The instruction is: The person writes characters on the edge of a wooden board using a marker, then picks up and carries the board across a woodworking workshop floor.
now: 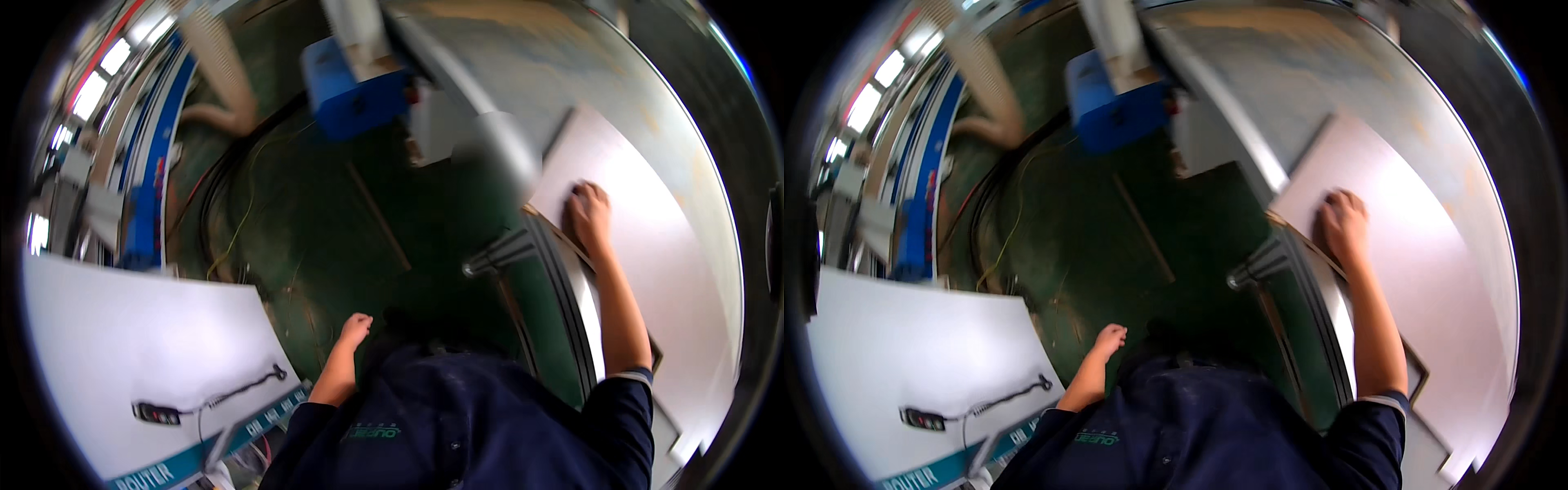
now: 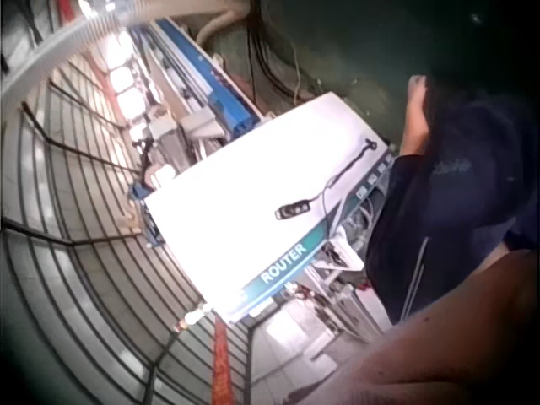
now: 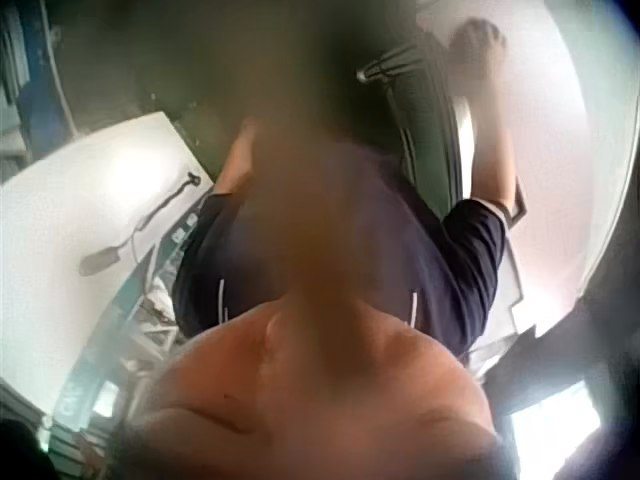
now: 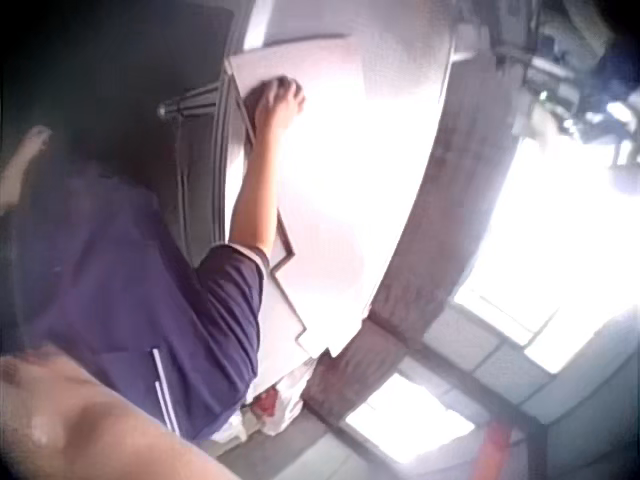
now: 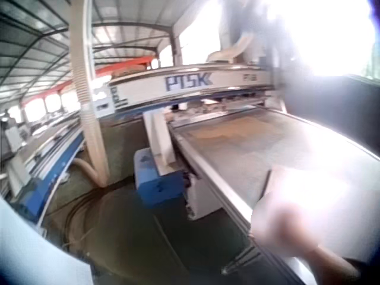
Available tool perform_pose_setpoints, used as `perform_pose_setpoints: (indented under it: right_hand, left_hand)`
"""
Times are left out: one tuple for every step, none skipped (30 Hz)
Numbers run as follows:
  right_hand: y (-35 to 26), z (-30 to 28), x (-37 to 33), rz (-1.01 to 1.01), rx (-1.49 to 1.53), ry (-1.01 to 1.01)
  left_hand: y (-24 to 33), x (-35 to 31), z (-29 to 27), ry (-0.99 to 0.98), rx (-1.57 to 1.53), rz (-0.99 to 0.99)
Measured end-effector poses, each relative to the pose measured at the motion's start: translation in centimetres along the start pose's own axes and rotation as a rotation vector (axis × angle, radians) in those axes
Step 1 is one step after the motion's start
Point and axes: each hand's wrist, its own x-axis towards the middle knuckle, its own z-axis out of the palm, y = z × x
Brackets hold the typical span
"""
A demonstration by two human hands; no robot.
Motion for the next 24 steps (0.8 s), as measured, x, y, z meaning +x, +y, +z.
perform_pose_setpoints:
  right_hand:
    - [0.2, 0.7, 0.0, 0.100, 0.014, 0.033]
    - [-0.8, 1.4, 0.2, 0.168, -0.021, 0.028]
    - [-2.3, 2.0, 1.0, 0.240, -0.056, 0.015]
    - [-6.8, 2.5, 2.2, 0.144, 0.079, 0.034]
    - [-13.6, 3.1, 2.9, 0.067, 0.213, 0.050]
    - [-18.6, 4.7, 3.1, 0.018, 0.422, 0.025]
    - [-21.7, 7.4, 3.0, -0.105, 0.530, -0.060]
    - [-26.5, 9.2, 2.5, -0.181, 0.573, -0.210]
    - [-29.5, 9.5, 2.1, -0.222, 0.519, -0.365]
    - [-30.9, 12.8, 1.9, -0.268, 0.484, -0.565]
    - [-30.6, 18.3, 1.1, -0.231, 0.528, -0.759]
    - [-30.3, 22.7, -0.7, -0.132, 0.493, -0.992]
    - [-30.6, 26.8, -1.6, -0.156, 0.354, -1.140]
    - [-29.9, 31.2, -2.8, -0.164, 0.256, -1.241]
    - [-28.7, 35.7, -4.1, -0.136, 0.202, -1.325]
    - [-26.6, 40.6, -5.8, -0.103, 0.144, -1.368]
    - [-22.7, 45.0, -7.8, -0.055, 0.058, -1.410]
    - [-20.5, 49.7, -9.6, -0.055, 0.032, -1.404]
    - [-18.6, 54.3, -11.1, -0.051, -0.002, -1.410]
    - [-17.6, 58.9, -11.6, -0.139, -0.097, -1.455]
    - [-16.9, 63.7, -11.8, -0.213, -0.263, -1.508]
    - [-17.4, 67.6, -12.2, -0.199, -0.325, -1.499]
    - [-18.2, 71.5, -12.5, -0.186, -0.382, -1.488]
    - [-17.3, 76.0, -13.4, -0.113, -0.358, -1.454]
  left_hand:
    - [-0.7, 0.5, -1.0, 0.044, -0.028, 0.026]
    - [-1.3, 0.8, -1.9, 0.081, -0.079, 0.052]
    - [-2.1, 0.7, -2.9, 0.122, -0.122, 0.070]
    - [-3.5, 0.5, -4.0, 0.151, -0.156, 0.028]
    - [-5.1, 0.3, -6.2, 0.170, -0.181, -0.016]
    - [-6.4, 0.2, -7.0, 0.180, -0.213, -0.055]
    - [-7.0, -0.1, -8.0, 0.191, -0.175, -0.102]
    - [-9.9, -0.7, -8.9, 0.229, -0.208, -0.175]
    - [-10.9, -0.8, -10.1, 0.273, -0.228, -0.195]
    - [-9.8, -1.2, -10.7, 0.263, -0.300, -0.281]
    - [-9.6, -1.7, -10.7, 0.293, -0.340, -0.335]
    - [-10.6, -3.3, -10.4, 0.319, -0.377, -0.399]
    - [-11.4, -4.1, -10.4, 0.361, -0.415, -0.457]
    - [-12.5, -5.2, -9.3, 0.392, -0.458, -0.412]
    - [-12.3, -6.0, -8.4, 0.385, -0.555, -0.411]
    - [-12.2, -6.9, -7.6, 0.368, -0.525, -0.503]
    - [-12.0, -11.5, -4.5, 0.371, -0.751, -0.637]
    - [-13.5, -14.6, -2.6, 0.336, -0.669, -0.755]
    - [-15.2, -18.3, 0.3, 0.308, -0.751, -0.793]
    - [-16.5, -22.5, 2.6, 0.200, -0.708, -0.827]
    - [-17.5, -25.3, 4.6, 0.130, -0.664, -0.904]
    - [-18.0, -28.7, 6.9, 0.071, -0.587, -1.005]
    - [-18.3, -32.2, 9.1, 0.012, -0.502, -1.076]
    - [-18.5, -35.1, 10.8, -0.051, -0.417, -1.111]
